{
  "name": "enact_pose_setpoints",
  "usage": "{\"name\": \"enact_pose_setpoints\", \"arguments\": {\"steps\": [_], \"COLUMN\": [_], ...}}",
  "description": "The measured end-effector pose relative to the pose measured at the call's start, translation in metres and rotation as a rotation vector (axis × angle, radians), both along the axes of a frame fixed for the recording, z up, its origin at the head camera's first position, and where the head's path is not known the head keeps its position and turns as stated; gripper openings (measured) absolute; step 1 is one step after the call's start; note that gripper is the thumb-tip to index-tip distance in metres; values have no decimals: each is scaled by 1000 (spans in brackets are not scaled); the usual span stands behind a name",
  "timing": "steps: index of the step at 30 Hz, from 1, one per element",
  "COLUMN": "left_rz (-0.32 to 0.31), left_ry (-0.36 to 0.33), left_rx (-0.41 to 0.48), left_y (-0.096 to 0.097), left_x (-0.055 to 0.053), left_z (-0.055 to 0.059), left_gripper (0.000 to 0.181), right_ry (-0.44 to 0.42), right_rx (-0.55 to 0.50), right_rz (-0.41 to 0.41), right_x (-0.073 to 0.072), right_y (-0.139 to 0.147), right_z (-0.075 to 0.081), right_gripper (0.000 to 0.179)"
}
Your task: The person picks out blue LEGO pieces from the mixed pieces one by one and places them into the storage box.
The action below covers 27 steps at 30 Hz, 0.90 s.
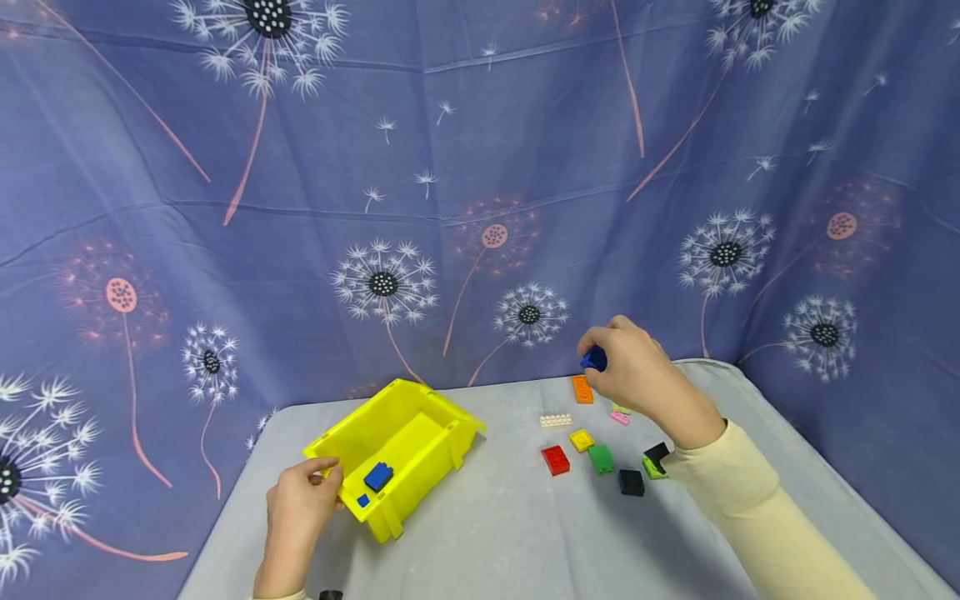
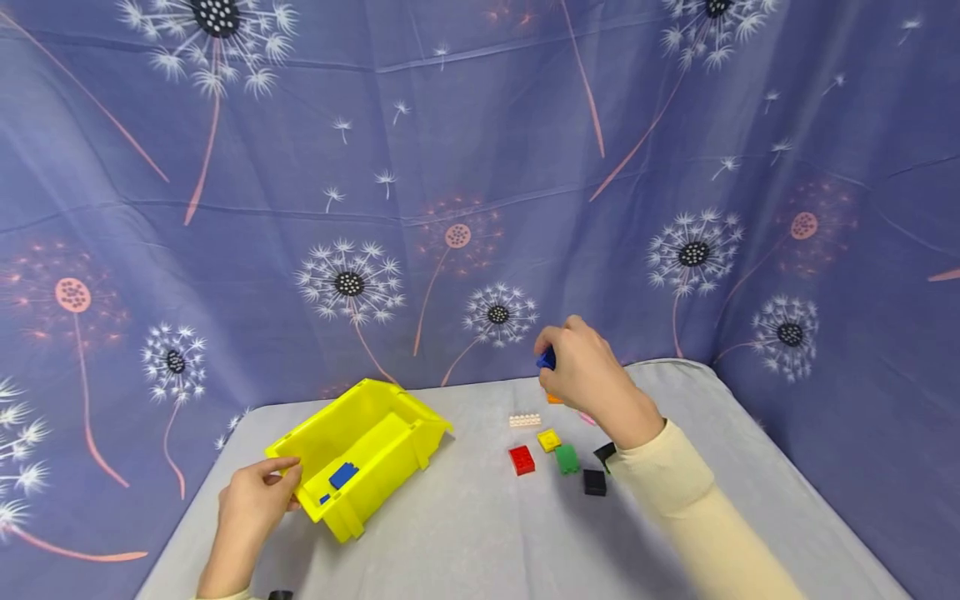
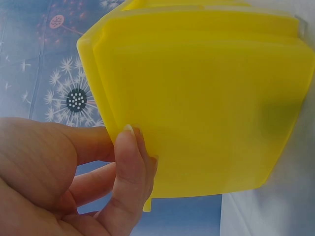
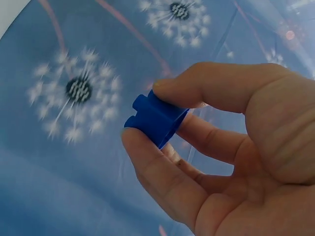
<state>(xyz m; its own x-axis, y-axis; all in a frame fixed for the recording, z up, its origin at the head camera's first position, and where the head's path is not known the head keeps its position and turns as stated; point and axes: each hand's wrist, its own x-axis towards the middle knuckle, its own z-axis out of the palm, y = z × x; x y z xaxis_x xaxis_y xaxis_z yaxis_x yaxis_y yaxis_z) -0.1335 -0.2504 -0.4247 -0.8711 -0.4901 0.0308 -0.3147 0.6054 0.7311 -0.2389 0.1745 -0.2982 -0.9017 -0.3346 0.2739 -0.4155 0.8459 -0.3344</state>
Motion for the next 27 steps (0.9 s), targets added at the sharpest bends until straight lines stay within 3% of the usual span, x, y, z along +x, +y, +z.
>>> {"name": "enact_pose_setpoints", "arguments": {"steps": [17, 27], "left_rz": [2, 7], "left_ry": [7, 18], "left_rx": [0, -10], "left_y": [0, 1], "left_x": [0, 0], "left_z": [-2, -1], "left_gripper": [34, 33], "right_ry": [-38, -132], "right_rx": [-51, -32], "right_rz": [180, 318], "right_x": [-3, -10], "right_y": [-110, -178], "right_z": [-2, -7], "right_gripper": [26, 28]}}
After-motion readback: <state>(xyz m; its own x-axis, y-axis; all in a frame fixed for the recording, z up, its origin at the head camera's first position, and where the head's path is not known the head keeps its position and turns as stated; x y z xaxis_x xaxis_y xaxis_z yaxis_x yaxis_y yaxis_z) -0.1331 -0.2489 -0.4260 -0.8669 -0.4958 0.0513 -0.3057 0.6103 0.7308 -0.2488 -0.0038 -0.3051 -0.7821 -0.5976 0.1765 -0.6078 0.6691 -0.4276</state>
